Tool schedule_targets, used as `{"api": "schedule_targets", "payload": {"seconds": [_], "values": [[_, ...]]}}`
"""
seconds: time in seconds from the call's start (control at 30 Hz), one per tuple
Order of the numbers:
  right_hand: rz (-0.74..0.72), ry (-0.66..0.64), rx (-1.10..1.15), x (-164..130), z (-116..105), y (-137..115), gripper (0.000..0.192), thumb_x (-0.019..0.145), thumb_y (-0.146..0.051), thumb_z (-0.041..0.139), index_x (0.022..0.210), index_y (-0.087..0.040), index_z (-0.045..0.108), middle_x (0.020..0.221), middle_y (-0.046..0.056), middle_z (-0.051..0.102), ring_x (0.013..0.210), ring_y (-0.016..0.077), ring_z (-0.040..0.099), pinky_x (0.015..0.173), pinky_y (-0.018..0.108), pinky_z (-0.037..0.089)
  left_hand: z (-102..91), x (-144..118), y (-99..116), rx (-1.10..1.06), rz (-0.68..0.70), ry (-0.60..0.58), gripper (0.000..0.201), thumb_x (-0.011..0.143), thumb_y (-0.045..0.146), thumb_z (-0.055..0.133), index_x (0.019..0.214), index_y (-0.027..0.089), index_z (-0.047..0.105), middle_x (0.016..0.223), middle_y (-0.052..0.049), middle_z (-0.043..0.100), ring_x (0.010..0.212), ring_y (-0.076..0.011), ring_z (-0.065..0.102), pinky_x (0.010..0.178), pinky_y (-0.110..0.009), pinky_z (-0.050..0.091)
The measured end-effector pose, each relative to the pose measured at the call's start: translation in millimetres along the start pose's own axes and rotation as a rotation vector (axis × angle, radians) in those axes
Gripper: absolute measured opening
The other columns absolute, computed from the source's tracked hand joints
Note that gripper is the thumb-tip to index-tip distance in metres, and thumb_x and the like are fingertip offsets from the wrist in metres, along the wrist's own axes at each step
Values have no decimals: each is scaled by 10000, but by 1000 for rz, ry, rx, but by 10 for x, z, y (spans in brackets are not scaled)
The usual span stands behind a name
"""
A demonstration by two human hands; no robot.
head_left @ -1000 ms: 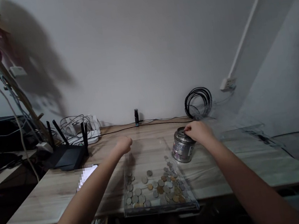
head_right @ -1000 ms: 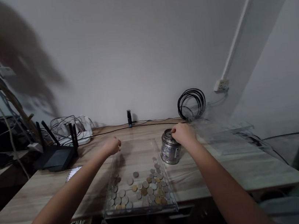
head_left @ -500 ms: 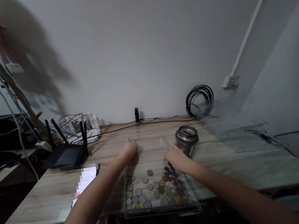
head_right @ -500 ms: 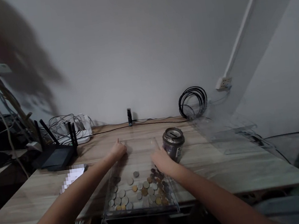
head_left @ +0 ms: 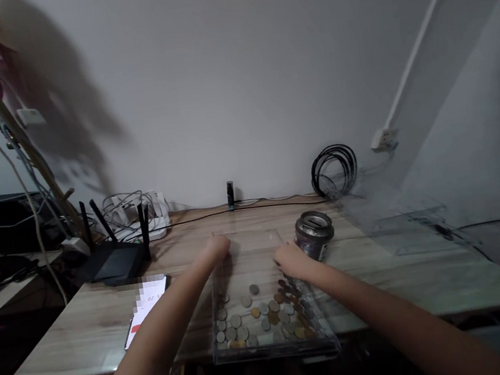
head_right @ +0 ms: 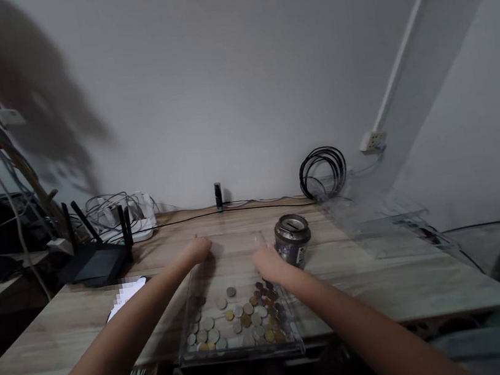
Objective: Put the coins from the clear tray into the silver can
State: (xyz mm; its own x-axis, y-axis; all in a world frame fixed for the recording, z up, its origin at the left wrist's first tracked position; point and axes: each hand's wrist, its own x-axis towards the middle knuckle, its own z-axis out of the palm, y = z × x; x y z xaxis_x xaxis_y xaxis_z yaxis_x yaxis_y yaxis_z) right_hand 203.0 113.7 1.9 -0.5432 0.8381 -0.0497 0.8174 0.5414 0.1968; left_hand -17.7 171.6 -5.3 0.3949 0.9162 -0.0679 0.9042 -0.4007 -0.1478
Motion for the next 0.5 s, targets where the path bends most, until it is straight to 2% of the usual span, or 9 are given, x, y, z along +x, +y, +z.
{"api": "schedule_targets", "payload": {"seconds": [0.1,0.17,0.33,0.5], "values": [[-43,40,341,-80,72,-235,239,761,-264,505,954,-176,614,882,68,646,820,172,570,711,254,377,6,-37,45,-16,22,-14,226,701,69,556,920,72,612,952,-186,624,942,-266,574,899,-423,364],[-77,41,490,-93,127,-376,305,743,-282,524,1028,-183,568,877,44,634,768,145,562,648,220,370,35,-59,91,-26,24,-30,215,689,71,566,896,66,623,924,-188,630,913,-270,586,856,-381,404],[-60,-13,564,8,221,-472,207,678,-203,559,876,-156,597,786,33,616,691,126,526,588,206,345,94,-108,121,-65,21,-37,213,723,85,512,898,65,630,948,-200,622,907,-258,592,804,-316,436],[39,38,672,45,315,-576,185,641,-144,578,824,-147,605,756,22,622,659,110,521,560,191,340,43,-134,98,-147,41,-13,259,697,74,546,946,77,615,977,-189,617,923,-242,588,806,-297,439]]}}
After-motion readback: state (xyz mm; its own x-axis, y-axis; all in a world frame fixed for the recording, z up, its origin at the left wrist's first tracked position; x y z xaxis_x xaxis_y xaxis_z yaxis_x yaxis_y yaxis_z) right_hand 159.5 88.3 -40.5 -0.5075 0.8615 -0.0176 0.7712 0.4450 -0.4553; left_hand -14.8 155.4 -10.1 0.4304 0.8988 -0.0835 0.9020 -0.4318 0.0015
